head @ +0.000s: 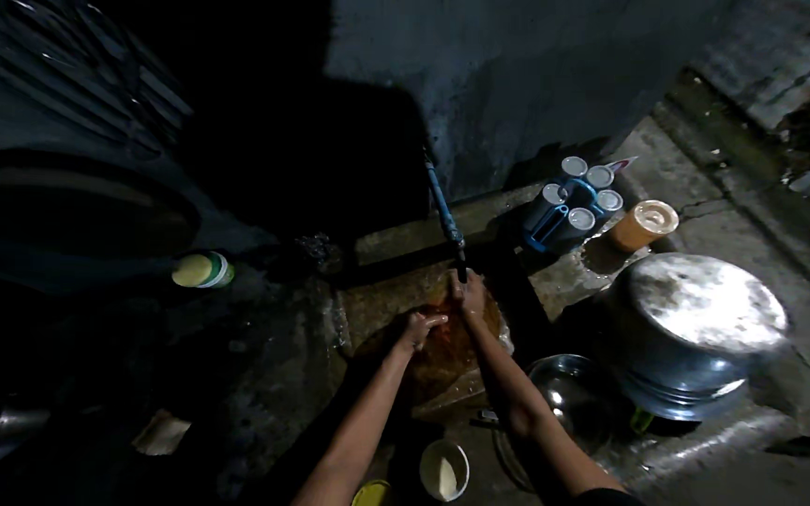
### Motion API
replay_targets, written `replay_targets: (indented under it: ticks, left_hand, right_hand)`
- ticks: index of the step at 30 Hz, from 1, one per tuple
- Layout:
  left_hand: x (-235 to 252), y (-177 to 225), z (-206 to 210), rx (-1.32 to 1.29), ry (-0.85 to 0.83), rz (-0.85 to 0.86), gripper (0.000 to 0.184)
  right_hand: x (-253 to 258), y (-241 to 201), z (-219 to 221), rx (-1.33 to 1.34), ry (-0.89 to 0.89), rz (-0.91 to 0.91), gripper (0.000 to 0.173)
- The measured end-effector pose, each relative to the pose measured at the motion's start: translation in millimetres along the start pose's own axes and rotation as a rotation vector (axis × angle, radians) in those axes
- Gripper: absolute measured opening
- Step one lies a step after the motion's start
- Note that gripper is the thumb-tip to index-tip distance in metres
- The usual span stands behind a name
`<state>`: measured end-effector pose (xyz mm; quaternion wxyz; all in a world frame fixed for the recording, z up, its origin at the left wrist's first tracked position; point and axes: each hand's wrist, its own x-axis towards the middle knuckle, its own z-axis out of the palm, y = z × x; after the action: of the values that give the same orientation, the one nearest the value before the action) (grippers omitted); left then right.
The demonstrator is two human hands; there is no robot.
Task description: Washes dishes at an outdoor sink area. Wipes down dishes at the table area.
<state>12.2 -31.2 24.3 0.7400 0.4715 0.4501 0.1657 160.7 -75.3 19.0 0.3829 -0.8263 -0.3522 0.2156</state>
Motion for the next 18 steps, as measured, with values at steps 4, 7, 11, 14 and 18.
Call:
replay_targets:
  ticks: [4,7,11,14,18]
  left_hand:
    - [14.2,-17.6,-7.1,-0.233,0.214,-0.053,0.030]
    - [23.7,-24.6,-6.1,-0.274,0.245,-0.069,0.020]
    - [14.0,-24.6,-28.1,-0.464,0.268,-0.052,0.018]
    - [6.9,-27.0,-44.8,-0.434,0.167,-0.041,0.021]
    - [16.2,-45.9,-46.9,-0.190,0.139,-0.100,0.044]
  right_hand:
    - [-20.4,21.0,17.3,-0.207,-0.039,0.174,0.055]
    - [-67.0,15.4,46.6,-0.225,-0.129,-0.249,0.050]
    - [-70.9,47.6,5.7,-0.218,-0.108,-0.611,0.041]
    - [-30.5,42.1,-35.9,-0.026,-0.116,-0.246,0.045]
    - [12.5,5.7,-68.0,0.412,-0.346,0.360,0.031]
